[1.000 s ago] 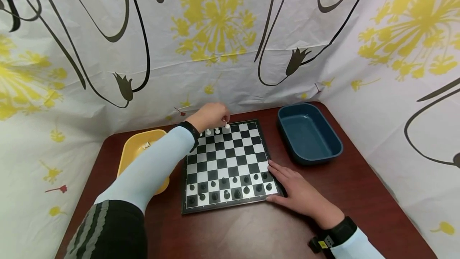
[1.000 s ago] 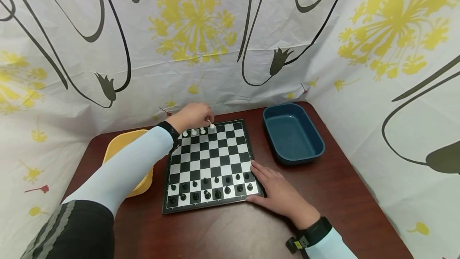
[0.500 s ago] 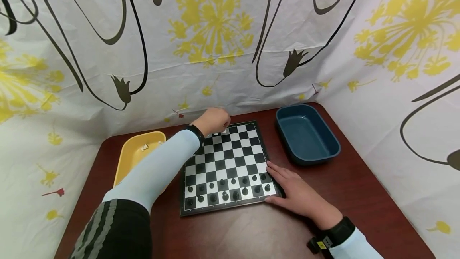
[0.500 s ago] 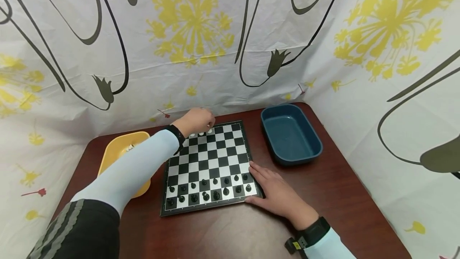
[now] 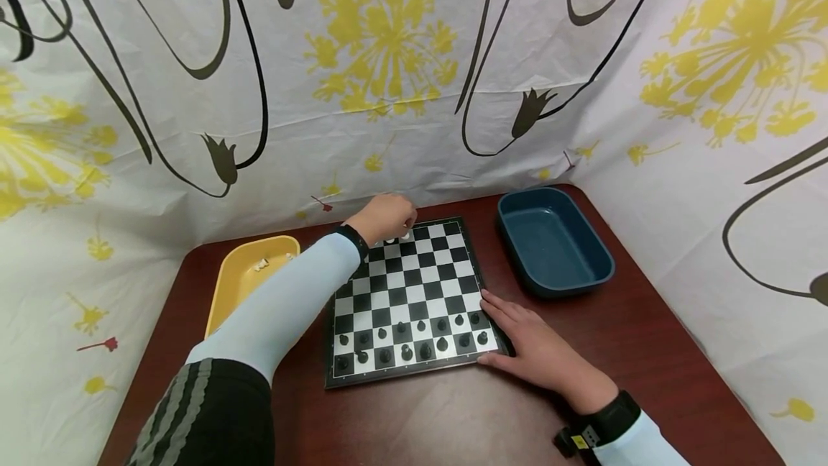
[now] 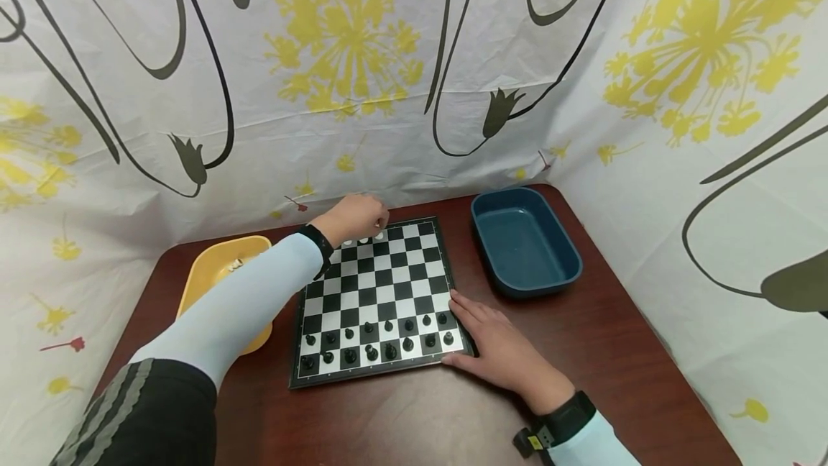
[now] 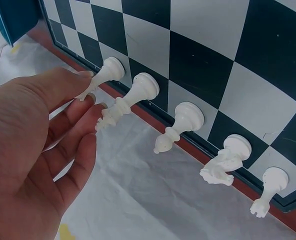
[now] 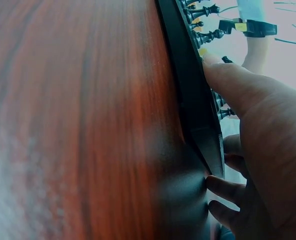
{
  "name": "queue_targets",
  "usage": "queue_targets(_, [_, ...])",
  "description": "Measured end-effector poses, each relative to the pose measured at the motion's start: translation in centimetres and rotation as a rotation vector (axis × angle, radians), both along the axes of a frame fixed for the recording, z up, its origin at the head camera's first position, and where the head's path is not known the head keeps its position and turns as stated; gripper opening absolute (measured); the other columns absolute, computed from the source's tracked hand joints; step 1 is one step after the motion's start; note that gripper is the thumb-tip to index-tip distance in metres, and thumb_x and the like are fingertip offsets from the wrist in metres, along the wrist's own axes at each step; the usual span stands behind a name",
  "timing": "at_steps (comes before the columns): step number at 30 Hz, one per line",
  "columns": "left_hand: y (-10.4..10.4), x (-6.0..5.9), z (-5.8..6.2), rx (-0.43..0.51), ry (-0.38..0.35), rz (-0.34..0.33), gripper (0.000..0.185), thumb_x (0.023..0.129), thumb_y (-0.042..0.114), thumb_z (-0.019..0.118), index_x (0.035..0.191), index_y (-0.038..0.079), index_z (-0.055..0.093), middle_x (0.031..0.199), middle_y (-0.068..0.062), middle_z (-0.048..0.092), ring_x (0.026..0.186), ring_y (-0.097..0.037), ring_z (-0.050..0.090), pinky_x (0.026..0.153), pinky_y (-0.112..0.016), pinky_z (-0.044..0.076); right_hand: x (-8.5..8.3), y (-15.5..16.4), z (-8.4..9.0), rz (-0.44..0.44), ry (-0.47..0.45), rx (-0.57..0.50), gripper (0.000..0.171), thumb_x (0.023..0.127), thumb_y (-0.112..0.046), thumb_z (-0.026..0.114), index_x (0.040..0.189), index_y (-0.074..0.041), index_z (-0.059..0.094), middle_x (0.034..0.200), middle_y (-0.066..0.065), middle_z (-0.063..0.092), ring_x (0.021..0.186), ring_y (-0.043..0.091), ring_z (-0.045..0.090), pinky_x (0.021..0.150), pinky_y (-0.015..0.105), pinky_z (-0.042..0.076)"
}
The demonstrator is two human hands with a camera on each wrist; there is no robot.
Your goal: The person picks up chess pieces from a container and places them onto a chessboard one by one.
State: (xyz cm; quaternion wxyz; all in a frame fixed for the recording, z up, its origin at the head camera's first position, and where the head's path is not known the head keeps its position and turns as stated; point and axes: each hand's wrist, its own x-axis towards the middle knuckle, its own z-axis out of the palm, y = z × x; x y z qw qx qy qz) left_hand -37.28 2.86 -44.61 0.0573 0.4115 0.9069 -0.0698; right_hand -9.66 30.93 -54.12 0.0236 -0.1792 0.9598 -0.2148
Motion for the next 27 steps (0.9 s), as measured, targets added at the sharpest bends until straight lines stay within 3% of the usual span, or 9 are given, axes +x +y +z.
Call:
queue_targets(4, [-0.7, 0.2, 0.3, 0.025, -0.038, 0.034, 0.006, 0.104, 0.021, 0.078, 0.104, 0.016, 0.081, 0.103, 0.002, 0.075, 0.093, -0.019, 0.067, 0.089, -0.042, 0.056, 0.0, -0.1, 0.0, 0.004, 0.002, 0.002, 0.102, 0.094, -0.072, 0.077, 0.172, -0.018, 0.041, 0.181, -0.007, 0.028, 0.159, 0.029, 0.042, 0.122, 0.065, 0.039])
queue_targets(9, [-2.9, 0.6, 2.7, 0.11, -0.122, 0.106, 0.021, 0.109, 0.03, 0.071, 0.119, 0.013, 0.078, 0.11, -0.002, 0.074, 0.094, -0.02, 0.069, 0.088, -0.043, 0.058, -0.1, -0.2, 0.0, 0.005, 0.007, 0.006, 0.103, 0.094, -0.075, 0.074, 0.172, -0.018, 0.041, 0.181, -0.007, 0.028, 0.159, 0.029, 0.042, 0.122, 0.064, 0.04])
queue_targets(14, [-8.4, 0.8, 5.8, 0.268, -0.119, 0.168, 0.022, 0.109, 0.031, 0.071, 0.121, 0.012, 0.076, 0.114, -0.005, 0.076, 0.103, -0.024, 0.072, 0.093, -0.046, 0.06, -0.2, -0.4, 0.3, 0.01, 0.013, 0.004, 0.102, 0.094, -0.072, 0.077, 0.172, -0.017, 0.041, 0.181, -0.006, 0.029, 0.158, 0.029, 0.042, 0.122, 0.063, 0.04])
queue_targets(17, [-12.6, 1.1, 7.0, 0.347, -0.116, 0.21, 0.02, 0.109, 0.026, 0.071, 0.118, 0.009, 0.076, 0.113, -0.008, 0.076, 0.105, -0.028, 0.072, 0.094, -0.049, 0.059, -0.2, -0.3, 0.4, 0.008, 0.018, 0.004, 0.101, 0.093, -0.068, 0.08, 0.172, -0.016, 0.042, 0.181, -0.005, 0.03, 0.158, 0.03, 0.043, 0.122, 0.062, 0.041])
queue_targets(22, [-19.6, 2.0, 7.2, 0.438, -0.12, 0.324, 0.018, 0.109, 0.02, 0.069, 0.113, 0.004, 0.076, 0.108, -0.013, 0.077, 0.102, -0.033, 0.072, 0.091, -0.056, 0.058, -0.1, -0.3, 0.3, 0.008, 0.014, 0.009, 0.1, 0.094, -0.069, 0.079, 0.171, -0.016, 0.042, 0.181, -0.004, 0.03, 0.158, 0.03, 0.043, 0.121, 0.061, 0.041])
queue_targets(27, [-24.2, 3.2, 5.7, 0.432, -0.105, 0.423, 0.017, 0.109, 0.019, 0.07, 0.111, 0.005, 0.078, 0.105, -0.014, 0.077, 0.1, -0.034, 0.071, 0.09, -0.057, 0.058, 0.0, -0.3, 0.1, 0.013, 0.008, 0.009, 0.099, 0.095, -0.071, 0.076, 0.171, -0.016, 0.043, 0.18, -0.003, 0.031, 0.158, 0.03, 0.043, 0.121, 0.062, 0.041])
